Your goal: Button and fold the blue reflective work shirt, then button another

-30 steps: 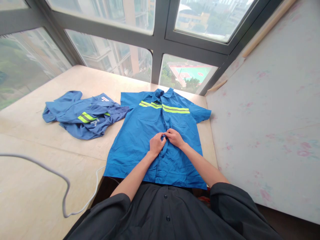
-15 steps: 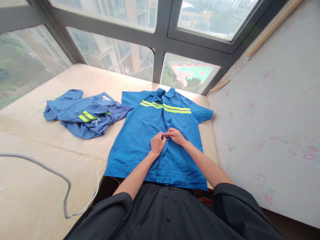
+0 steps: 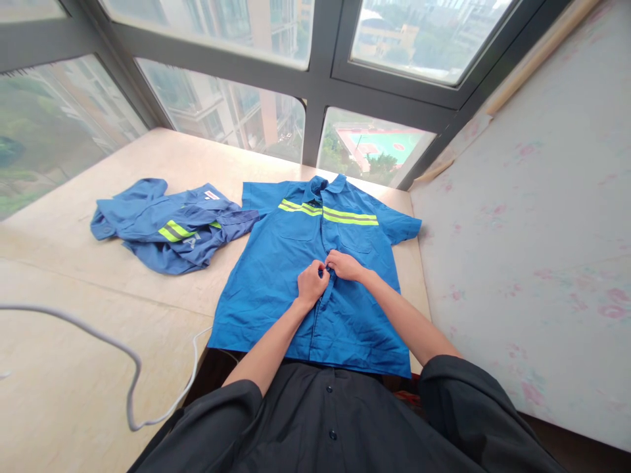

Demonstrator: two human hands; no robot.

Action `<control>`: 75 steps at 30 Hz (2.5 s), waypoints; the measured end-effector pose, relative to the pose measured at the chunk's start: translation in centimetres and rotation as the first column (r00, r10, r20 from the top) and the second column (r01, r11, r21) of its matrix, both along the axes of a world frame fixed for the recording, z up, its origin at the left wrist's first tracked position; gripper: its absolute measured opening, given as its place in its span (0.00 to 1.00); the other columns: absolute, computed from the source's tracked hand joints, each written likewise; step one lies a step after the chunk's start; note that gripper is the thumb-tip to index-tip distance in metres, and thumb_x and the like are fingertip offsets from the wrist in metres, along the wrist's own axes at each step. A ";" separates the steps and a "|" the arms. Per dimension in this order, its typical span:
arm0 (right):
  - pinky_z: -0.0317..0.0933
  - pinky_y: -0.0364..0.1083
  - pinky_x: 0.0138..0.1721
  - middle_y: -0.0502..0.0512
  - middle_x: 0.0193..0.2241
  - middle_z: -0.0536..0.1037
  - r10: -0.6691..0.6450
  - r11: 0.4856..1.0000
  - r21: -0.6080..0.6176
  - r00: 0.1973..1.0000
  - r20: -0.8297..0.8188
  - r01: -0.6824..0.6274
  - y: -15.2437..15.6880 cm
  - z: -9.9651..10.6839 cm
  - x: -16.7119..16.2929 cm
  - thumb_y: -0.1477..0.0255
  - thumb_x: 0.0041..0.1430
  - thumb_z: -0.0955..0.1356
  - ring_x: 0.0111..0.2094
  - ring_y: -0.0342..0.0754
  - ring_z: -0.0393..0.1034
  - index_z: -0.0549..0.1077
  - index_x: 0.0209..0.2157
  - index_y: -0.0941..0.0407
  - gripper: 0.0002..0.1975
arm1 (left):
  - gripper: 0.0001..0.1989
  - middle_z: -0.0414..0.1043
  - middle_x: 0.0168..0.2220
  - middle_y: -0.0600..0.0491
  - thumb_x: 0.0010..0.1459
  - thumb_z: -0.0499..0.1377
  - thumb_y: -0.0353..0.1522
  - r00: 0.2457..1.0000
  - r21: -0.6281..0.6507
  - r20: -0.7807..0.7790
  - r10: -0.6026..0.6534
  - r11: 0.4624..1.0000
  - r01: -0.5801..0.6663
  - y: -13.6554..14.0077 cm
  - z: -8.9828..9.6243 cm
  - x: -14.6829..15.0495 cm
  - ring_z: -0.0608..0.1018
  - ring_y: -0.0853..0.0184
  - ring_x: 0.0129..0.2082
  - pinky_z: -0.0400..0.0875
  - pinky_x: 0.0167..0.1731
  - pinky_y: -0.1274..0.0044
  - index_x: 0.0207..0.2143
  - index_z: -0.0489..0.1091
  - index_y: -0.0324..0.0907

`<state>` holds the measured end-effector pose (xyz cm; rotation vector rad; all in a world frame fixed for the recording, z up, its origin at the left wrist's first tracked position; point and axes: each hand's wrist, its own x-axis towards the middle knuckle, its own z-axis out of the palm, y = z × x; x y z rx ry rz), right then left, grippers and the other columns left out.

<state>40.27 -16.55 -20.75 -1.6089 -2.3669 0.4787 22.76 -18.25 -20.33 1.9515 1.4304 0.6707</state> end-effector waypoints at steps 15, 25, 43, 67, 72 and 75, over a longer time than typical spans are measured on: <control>0.62 0.41 0.37 0.51 0.33 0.73 0.045 0.998 -0.033 0.994 -0.103 -0.049 1.1 0.0 0.6 0.81 0.59 0.66 0.35 0.44 0.70 0.77 0.32 0.54 0.10 | 0.02 0.77 0.33 0.54 0.58 0.58 0.30 0.998 -0.076 0.067 -0.002 0.997 0.007 0.4 0.2 -0.4 0.79 0.66 0.35 0.66 0.37 0.78 0.34 0.70 0.45; 0.65 0.47 0.44 0.59 0.42 0.68 -0.168 0.943 0.250 0.961 -0.221 0.222 -3.3 0.2 -1.2 0.72 0.64 0.66 0.42 0.51 0.67 0.72 0.38 0.55 0.03 | 0.03 0.75 0.31 0.56 0.52 0.59 0.27 0.981 -0.182 0.193 0.038 0.983 -0.002 2.0 0.4 -0.5 0.76 0.69 0.33 0.66 0.37 0.78 0.29 0.67 0.43; 0.61 0.43 0.36 0.56 0.41 0.77 -0.465 0.885 0.044 0.874 0.141 0.463 -4.3 3.6 -5.4 0.69 0.64 0.66 0.39 0.48 0.72 0.75 0.41 0.55 0.08 | 0.08 0.74 0.23 0.57 0.52 0.59 0.26 0.904 -0.461 0.416 0.100 0.880 0.115 3.5 -0.5 -0.7 0.71 0.74 0.15 0.68 0.18 0.82 0.36 0.72 0.37; 0.60 0.55 0.58 0.67 0.57 0.71 -0.408 0.871 0.244 0.904 -0.126 0.427 -6.1 -0.3 -0.2 0.62 0.68 0.61 0.59 0.57 0.64 0.69 0.57 0.60 0.22 | 0.13 0.76 0.48 0.45 0.63 0.54 0.28 0.992 0.183 0.059 -0.111 0.978 0.098 0.2 -0.7 -1.7 0.78 0.61 0.45 0.70 0.47 0.70 0.45 0.77 0.43; 0.47 0.60 0.65 0.65 0.65 0.63 -0.441 0.880 0.246 0.891 0.104 0.407 -8.2 -1.4 1.3 0.63 0.70 0.58 0.66 0.57 0.55 0.65 0.62 0.60 0.25 | 0.23 0.67 0.62 0.44 0.62 0.50 0.24 0.910 0.375 -0.291 -0.294 0.841 0.391 -1.0 -1.4 -3.5 0.67 0.56 0.63 0.63 0.59 0.63 0.56 0.72 0.44; 0.45 0.59 0.66 0.63 0.66 0.62 -0.444 0.881 0.253 0.885 0.144 0.401 -8.8 -1.5 1.3 0.63 0.71 0.57 0.67 0.55 0.53 0.64 0.64 0.57 0.25 | 0.23 0.63 0.65 0.44 0.66 0.48 0.29 0.854 0.363 -0.388 -0.346 0.794 0.487 -1.4 -1.5 -4.4 0.64 0.57 0.66 0.58 0.63 0.62 0.62 0.66 0.42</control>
